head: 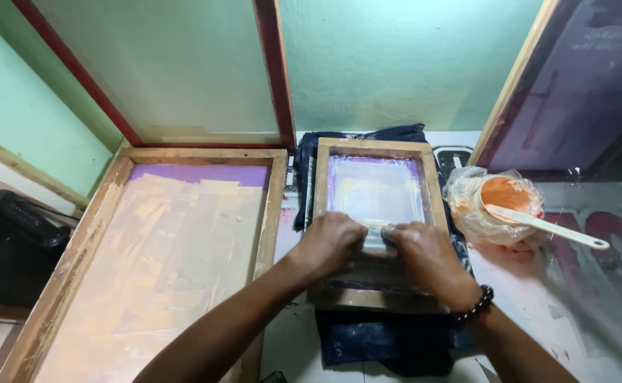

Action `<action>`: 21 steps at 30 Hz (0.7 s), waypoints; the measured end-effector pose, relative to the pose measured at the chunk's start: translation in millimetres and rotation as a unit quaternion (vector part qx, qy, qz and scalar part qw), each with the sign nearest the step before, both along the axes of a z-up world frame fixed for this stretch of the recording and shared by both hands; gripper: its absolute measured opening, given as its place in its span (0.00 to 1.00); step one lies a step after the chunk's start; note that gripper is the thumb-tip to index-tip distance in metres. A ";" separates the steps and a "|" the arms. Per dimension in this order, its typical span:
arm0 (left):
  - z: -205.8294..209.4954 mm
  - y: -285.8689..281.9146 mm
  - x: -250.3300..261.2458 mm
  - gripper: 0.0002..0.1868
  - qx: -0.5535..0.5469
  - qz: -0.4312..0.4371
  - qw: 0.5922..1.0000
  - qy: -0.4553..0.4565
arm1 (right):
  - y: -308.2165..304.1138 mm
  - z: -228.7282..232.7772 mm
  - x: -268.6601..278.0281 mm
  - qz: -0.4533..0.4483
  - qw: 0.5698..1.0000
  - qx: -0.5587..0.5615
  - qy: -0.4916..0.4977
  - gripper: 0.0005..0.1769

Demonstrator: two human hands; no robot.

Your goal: The person uses a squeegee to pull white ink across a screen printing frame placed over a dark garment. They repeatedly pull the squeegee across the mesh to apply the ink evenly. The person lifts the frame to check the print and then continues the process.

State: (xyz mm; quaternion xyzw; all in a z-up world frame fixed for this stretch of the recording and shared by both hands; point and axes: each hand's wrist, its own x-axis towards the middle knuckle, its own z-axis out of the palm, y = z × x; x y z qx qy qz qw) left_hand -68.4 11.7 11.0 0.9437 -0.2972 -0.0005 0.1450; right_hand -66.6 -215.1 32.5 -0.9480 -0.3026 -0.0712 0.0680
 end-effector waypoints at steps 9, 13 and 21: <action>-16.8 15.2 151.7 0.16 0.018 0.059 0.990 -0.128 | 23.2 11.8 145.5 -0.059 0.998 -0.008 -0.015 0.22; -35.5 14.3 168.7 0.11 0.007 0.069 0.992 -0.108 | 29.9 -16.2 166.7 -0.059 0.997 -0.031 -0.028 0.26; -3.3 14.8 66.8 0.09 -0.055 0.004 0.992 -0.117 | 34.9 25.9 57.8 -0.064 0.994 0.080 0.031 0.18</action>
